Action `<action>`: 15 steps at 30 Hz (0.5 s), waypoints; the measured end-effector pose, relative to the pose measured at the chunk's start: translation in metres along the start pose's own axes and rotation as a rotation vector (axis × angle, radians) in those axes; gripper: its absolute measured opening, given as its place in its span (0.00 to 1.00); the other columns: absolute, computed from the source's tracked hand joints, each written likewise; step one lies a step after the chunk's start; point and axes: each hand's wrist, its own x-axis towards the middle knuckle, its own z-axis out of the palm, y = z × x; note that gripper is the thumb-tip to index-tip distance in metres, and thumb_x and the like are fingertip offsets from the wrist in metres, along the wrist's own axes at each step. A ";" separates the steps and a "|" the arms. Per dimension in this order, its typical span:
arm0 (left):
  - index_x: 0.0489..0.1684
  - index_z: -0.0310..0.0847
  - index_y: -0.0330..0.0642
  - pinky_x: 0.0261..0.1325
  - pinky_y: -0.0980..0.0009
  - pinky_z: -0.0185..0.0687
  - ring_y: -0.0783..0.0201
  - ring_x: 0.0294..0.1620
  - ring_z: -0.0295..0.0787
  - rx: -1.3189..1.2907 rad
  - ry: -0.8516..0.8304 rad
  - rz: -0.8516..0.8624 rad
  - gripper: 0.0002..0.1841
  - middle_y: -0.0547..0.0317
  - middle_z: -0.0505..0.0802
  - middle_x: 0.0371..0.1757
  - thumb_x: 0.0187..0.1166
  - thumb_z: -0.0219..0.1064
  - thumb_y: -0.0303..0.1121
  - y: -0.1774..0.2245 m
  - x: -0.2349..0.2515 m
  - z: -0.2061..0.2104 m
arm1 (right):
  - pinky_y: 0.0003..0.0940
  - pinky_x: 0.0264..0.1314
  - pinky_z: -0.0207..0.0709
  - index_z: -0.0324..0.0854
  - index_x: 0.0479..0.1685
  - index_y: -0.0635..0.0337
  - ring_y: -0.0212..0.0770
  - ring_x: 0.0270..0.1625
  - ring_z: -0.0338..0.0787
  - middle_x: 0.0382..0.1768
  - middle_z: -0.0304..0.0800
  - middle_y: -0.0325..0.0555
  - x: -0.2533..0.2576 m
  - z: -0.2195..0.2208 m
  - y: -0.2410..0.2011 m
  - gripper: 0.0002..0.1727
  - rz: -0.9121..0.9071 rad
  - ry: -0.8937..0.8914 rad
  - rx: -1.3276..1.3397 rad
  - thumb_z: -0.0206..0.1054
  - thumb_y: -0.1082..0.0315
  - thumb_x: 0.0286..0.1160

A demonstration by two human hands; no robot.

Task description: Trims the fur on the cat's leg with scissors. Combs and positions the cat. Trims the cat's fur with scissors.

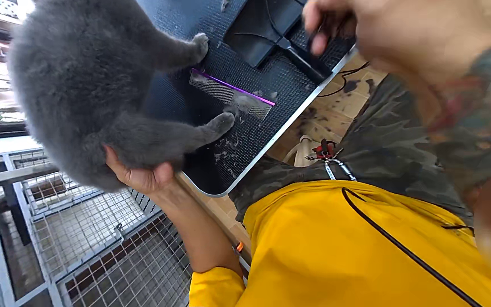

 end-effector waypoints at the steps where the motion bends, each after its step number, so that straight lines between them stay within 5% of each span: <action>1: 0.71 0.72 0.42 0.65 0.50 0.86 0.53 0.65 0.87 -0.048 -0.048 -0.040 0.23 0.48 0.89 0.63 0.90 0.50 0.48 0.002 0.000 0.004 | 0.30 0.25 0.86 0.75 0.53 0.56 0.35 0.24 0.87 0.29 0.89 0.39 -0.013 0.008 0.006 0.06 -0.030 -0.089 0.049 0.59 0.68 0.85; 5: 0.77 0.65 0.41 0.67 0.55 0.84 0.55 0.66 0.85 -0.143 -0.192 -0.110 0.25 0.49 0.84 0.68 0.92 0.37 0.46 0.010 0.000 0.013 | 0.32 0.14 0.80 0.71 0.59 0.56 0.38 0.17 0.81 0.25 0.82 0.43 -0.070 0.045 0.024 0.09 0.014 -0.352 0.078 0.55 0.69 0.87; 8: 0.68 0.72 0.44 0.65 0.59 0.86 0.62 0.63 0.87 -0.092 -0.109 -0.106 0.22 0.54 0.89 0.60 0.94 0.37 0.45 0.013 -0.003 0.016 | 0.35 0.41 0.91 0.62 0.83 0.46 0.40 0.44 0.91 0.49 0.85 0.41 -0.090 0.059 0.029 0.36 0.101 -0.659 0.032 0.60 0.76 0.72; 10: 0.66 0.75 0.47 0.67 0.57 0.86 0.62 0.64 0.88 -0.037 -0.037 -0.093 0.19 0.56 0.90 0.59 0.93 0.43 0.45 0.015 -0.003 0.010 | 0.33 0.53 0.92 0.55 0.90 0.40 0.35 0.55 0.92 0.59 0.86 0.37 -0.095 0.065 0.033 0.48 0.130 -0.811 -0.074 0.61 0.81 0.64; 15: 0.60 0.78 0.43 0.63 0.54 0.89 0.58 0.60 0.90 -0.103 0.040 -0.099 0.15 0.52 0.92 0.54 0.89 0.52 0.40 0.020 0.001 0.013 | 0.30 0.43 0.91 0.72 0.80 0.50 0.27 0.39 0.92 0.47 0.92 0.35 -0.104 0.069 0.052 0.35 -0.172 -0.791 -0.458 0.70 0.70 0.66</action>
